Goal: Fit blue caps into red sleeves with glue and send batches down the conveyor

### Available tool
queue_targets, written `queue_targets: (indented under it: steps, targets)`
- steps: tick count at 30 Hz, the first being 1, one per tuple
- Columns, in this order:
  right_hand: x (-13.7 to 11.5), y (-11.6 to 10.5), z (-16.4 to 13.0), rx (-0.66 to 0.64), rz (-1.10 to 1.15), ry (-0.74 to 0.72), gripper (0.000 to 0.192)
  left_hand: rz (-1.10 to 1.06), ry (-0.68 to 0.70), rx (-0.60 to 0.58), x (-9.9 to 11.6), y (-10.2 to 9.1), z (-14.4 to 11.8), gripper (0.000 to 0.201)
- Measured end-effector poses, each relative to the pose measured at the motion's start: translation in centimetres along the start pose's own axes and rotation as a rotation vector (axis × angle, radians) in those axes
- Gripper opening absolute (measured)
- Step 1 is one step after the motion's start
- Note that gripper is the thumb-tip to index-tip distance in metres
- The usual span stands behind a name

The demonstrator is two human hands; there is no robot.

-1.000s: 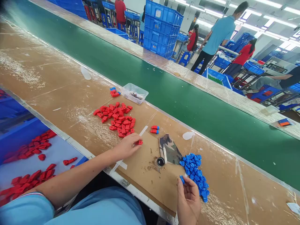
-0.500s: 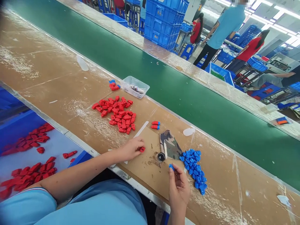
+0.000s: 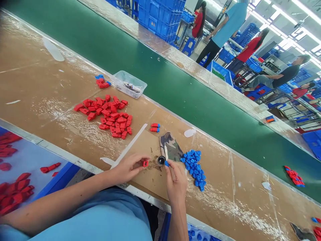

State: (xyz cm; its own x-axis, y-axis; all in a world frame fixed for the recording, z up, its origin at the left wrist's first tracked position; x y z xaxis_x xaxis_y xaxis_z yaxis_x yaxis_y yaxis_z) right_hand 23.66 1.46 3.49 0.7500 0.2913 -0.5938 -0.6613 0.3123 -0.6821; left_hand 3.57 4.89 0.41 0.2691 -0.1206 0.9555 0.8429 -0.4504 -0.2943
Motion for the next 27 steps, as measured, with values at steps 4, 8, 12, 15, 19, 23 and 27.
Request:
queue_targets:
  steps: [4,8,12,15,19,23,27]
  targets:
    - [-0.5,0.2,0.7,-0.039,-0.123,-0.142,0.024,-0.088,-0.014,0.009,-0.2,1.3,-0.1,0.019]
    - [-0.3,0.6,0.8,-0.067,-0.176,-0.207,0.024,-0.082,-0.022,-0.007,-0.1,1.6,-0.1,0.019]
    - [-0.2,0.8,0.9,-0.084,-0.177,-0.223,0.024,-0.071,-0.036,-0.009,-0.1,1.5,-0.1,0.019]
    - [-0.1,0.9,0.9,-0.114,-0.157,-0.203,0.026,-0.061,-0.035,-0.010,-0.1,1.5,-0.1,0.019]
    - [0.0,0.8,1.0,-0.132,-0.140,-0.141,0.028,-0.084,-0.013,0.002,0.0,1.3,-0.1,0.020]
    - [0.3,0.6,1.0,-0.098,-0.085,-0.069,0.028,-0.135,0.009,0.031,-0.4,1.4,-0.1,0.020]
    - [0.7,0.2,0.8,-0.062,0.000,0.049,0.028,-0.292,-0.073,0.039,-1.2,1.8,0.1,0.017]
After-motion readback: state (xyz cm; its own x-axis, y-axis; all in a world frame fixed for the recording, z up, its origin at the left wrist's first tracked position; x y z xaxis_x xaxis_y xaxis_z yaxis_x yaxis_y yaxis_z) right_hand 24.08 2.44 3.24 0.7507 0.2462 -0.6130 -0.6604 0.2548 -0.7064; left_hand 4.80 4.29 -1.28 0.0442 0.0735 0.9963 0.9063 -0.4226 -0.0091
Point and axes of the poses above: each hand's wrist, its own z-axis towards the middle knuckle, its own y-axis out of the palm, x = y × z, the point moved 4 cm from there along z, towards the middle knuckle, and after that the axes turned 7 degrees about -y, right-handed, at the moved point
